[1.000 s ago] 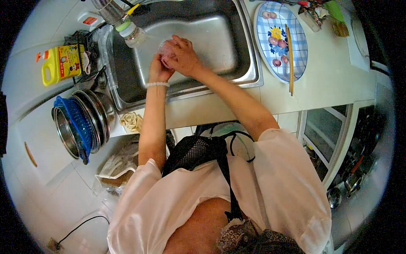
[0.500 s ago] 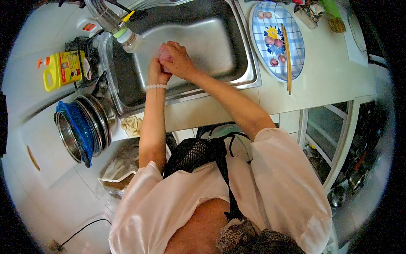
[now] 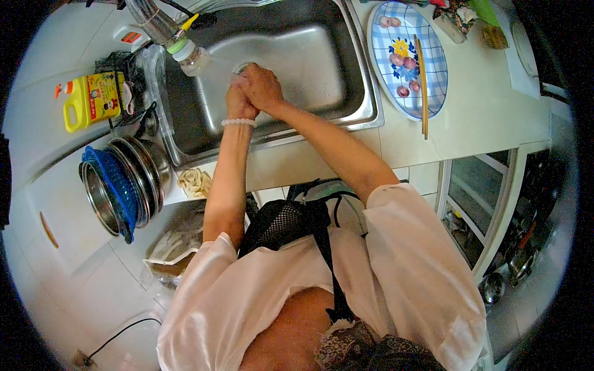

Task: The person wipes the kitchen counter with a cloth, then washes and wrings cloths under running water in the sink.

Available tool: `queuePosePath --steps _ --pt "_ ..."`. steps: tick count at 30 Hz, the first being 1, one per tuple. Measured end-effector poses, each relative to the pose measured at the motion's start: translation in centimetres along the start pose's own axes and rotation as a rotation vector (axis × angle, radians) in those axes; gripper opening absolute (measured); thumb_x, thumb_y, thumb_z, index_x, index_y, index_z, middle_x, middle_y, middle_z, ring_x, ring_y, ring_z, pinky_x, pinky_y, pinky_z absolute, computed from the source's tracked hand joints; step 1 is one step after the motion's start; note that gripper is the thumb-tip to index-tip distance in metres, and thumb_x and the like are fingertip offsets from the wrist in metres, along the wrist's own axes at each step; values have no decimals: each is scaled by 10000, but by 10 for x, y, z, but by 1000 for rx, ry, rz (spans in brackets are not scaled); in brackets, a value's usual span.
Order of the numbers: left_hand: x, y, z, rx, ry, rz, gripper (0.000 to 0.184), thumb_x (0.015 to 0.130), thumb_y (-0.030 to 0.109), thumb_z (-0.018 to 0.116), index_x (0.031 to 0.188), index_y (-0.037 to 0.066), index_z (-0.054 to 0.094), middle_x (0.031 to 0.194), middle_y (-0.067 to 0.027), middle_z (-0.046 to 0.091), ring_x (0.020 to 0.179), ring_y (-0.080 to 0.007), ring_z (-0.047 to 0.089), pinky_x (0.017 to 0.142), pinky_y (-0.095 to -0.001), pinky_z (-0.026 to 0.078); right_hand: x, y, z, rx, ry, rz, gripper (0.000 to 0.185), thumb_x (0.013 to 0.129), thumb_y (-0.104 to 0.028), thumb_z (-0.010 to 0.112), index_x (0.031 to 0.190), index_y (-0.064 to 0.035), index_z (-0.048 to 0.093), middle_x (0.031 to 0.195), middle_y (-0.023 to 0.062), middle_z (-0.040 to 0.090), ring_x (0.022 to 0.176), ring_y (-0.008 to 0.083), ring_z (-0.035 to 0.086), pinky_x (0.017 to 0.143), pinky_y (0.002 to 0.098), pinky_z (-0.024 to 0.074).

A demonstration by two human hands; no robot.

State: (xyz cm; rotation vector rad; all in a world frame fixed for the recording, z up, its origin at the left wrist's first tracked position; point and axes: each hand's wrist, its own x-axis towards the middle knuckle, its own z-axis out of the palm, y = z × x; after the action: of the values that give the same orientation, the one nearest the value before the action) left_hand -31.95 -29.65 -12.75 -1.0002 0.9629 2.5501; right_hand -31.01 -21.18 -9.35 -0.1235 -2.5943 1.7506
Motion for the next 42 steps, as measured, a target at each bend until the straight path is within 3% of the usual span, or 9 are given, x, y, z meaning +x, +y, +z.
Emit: queuePosePath --steps 7,12,15,17,22,27,32,37,42 --pt "-20 7 14 89 145 55 178 771 48 476 906 -55 529 871 -124 555 735 -243 572 586 -352 489 11 11 13 -90 -46 48 308 794 -280 492 761 18 565 816 240 586 771 426 548 674 467 436" --pt "-25 8 15 242 184 170 119 778 61 481 727 -33 533 725 -93 535 601 -179 514 479 -306 415 16 22 19 -119 -66 20 300 793 -237 499 687 36 562 736 221 600 669 365 583 603 420 443" --pt "-28 8 7 365 100 237 125 788 76 488 705 -6 533 690 -48 520 584 -125 477 471 -269 394 17 26 14 93 -233 223 298 800 -267 511 687 0 578 680 126 599 612 259 579 570 385 451" --pt "-24 12 -4 461 29 270 106 807 92 494 787 -6 529 758 -65 543 622 -148 519 496 -282 432 17 40 11 757 -265 560 260 809 -301 533 785 -53 607 672 44 557 587 170 540 547 320 454" --pt "-19 26 -24 586 -108 362 117 848 121 490 887 18 530 833 -59 569 687 -159 568 561 -279 488 3 36 -25 879 -471 660 298 807 -303 579 982 -67 533 863 72 567 731 196 584 631 346 514" --pt "-20 33 -30 358 -189 217 209 886 200 462 1002 40 527 956 -89 590 820 -198 593 688 -333 505 0 37 -32 924 -580 732 404 764 -168 629 1112 -84 442 991 69 523 856 224 574 715 410 531" --pt "-30 36 -22 274 -158 5 374 918 350 371 1155 75 463 1119 -117 538 984 -250 550 776 -440 474 -2 28 -20 854 -392 425 398 674 -13 620 1040 -69 473 971 65 533 890 209 572 679 376 546" --pt "-36 41 -21 368 -161 -172 445 922 420 338 1218 101 427 1194 -120 500 1053 -278 518 823 -499 446 0 32 -17 882 -336 475 252 693 -40 609 930 -71 528 894 54 548 812 163 563 572 306 517" --pt "-22 38 -27 227 -242 -198 409 943 319 329 1211 23 418 1200 -132 498 1077 -290 506 875 -467 434 -1 32 -21 981 -309 576 126 763 -135 575 882 -93 577 800 42 561 718 136 540 551 282 458"
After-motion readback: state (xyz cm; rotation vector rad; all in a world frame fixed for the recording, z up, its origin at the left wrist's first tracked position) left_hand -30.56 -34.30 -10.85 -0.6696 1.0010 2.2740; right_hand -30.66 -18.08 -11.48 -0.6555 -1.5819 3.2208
